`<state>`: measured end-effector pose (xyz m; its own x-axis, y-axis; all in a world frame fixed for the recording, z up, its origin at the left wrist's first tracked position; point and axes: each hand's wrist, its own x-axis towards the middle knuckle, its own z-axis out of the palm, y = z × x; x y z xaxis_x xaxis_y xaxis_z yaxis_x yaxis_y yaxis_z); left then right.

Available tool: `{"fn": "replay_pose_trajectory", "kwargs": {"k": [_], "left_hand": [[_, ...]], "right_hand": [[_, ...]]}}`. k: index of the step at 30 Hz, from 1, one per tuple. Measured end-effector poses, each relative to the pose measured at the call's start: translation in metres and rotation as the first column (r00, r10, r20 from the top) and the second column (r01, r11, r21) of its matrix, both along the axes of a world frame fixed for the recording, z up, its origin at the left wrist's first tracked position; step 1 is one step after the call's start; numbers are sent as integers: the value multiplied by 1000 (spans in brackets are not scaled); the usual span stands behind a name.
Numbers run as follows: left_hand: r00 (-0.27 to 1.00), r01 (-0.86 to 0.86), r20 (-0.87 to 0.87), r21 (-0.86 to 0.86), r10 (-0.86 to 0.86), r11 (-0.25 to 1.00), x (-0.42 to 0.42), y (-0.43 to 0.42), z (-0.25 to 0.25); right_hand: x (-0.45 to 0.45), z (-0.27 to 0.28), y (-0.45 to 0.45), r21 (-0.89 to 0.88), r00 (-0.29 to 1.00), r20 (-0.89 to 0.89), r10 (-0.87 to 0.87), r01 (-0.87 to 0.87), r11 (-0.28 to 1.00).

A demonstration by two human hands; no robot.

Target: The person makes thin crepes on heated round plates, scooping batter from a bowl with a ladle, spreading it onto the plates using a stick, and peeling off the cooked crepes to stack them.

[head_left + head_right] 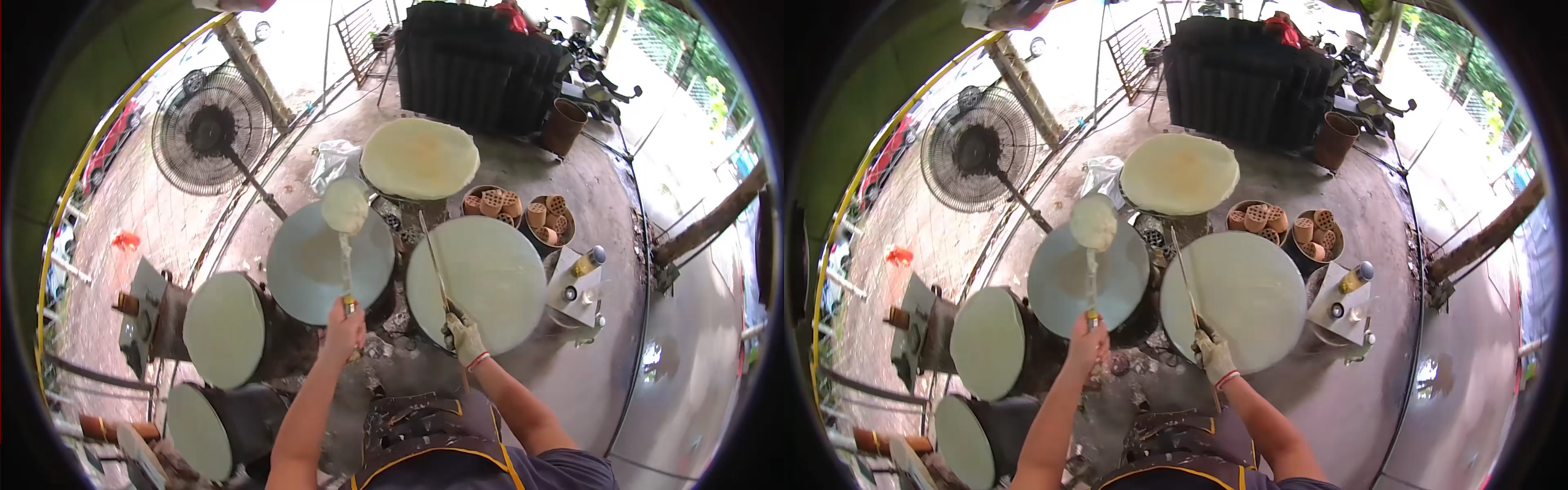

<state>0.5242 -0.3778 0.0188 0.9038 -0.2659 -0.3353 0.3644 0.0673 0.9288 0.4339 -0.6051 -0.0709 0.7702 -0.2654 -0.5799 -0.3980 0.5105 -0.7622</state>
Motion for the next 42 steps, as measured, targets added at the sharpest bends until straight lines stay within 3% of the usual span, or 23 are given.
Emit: {"fn": "replay_pose_trajectory", "kwargs": {"k": [3,4,6,8,11,12,15,16,19,20,23,24,26,27,28,31,32,34,35,36,39,40,42], "left_hand": [[992,122,-24,130,-120,984,72,19,-49],[985,174,-38,172,-170,970,91,25,-66],[956,166,129,499,-262,851,117,39,-109],[917,139,176,700,-358,700,129,49,-109],[896,110,173,806,-408,582,146,72,-112],[890,113,172,814,-422,570,154,79,-112],[866,98,189,844,-463,528,177,104,-113],[856,72,212,854,-471,516,181,112,-109],[846,33,221,887,-486,461,189,135,-94],[839,21,216,905,-499,425,190,141,-90],[816,-19,256,908,-519,419,193,158,-96],[808,-29,279,899,-519,437,192,161,-99],[844,-56,272,902,-463,429,193,165,-93],[861,-70,269,903,-432,423,194,170,-89],[854,-83,271,913,-444,399,195,177,-84],[836,-125,290,927,-466,354,194,198,-82],[822,-140,306,926,-481,351,195,203,-85],[812,-167,326,925,-485,341,193,211,-89],[813,-181,332,925,-479,334,194,215,-91],[815,-193,336,925,-471,327,193,221,-91],[840,-200,312,939,-443,281,197,239,-89],[842,-206,316,938,-438,279,196,243,-90],[839,-220,326,935,-435,277,196,248,-91]], "right_hand": [[50,-30,70,-145,996,39,-75,80,986],[64,-33,90,-111,993,33,-112,115,987],[85,-80,119,-491,997,7,-74,68,869],[102,-5,136,-674,897,-441,37,-358,646],[105,-65,143,-692,983,-165,-83,-55,720],[116,-49,153,-801,984,-159,-83,-79,594],[160,-59,159,-687,990,-129,63,-135,714],[170,-32,160,-204,984,-180,4,-42,978],[154,-25,166,-527,985,45,-167,165,833],[149,-21,173,-394,969,20,-246,234,889],[168,-33,193,-742,979,-198,-57,-111,661],[184,-65,186,-759,997,-38,73,-76,646],[192,-39,175,-398,990,-139,28,-82,914],[191,-20,173,-182,981,-193,25,-60,981],[182,-3,178,-420,998,15,-67,67,905],[178,-50,194,-592,963,-132,-236,114,798],[185,-56,202,-791,988,-91,-122,3,611],[205,-23,195,-436,980,-194,34,-117,892],[213,-12,194,-216,969,-215,125,-172,961],[209,-9,186,-278,981,-144,132,-168,946],[202,-67,183,-310,980,58,-189,197,930],[201,-77,194,-660,989,3,-151,115,742],[219,-72,203,-651,993,-54,103,-113,750]]}}
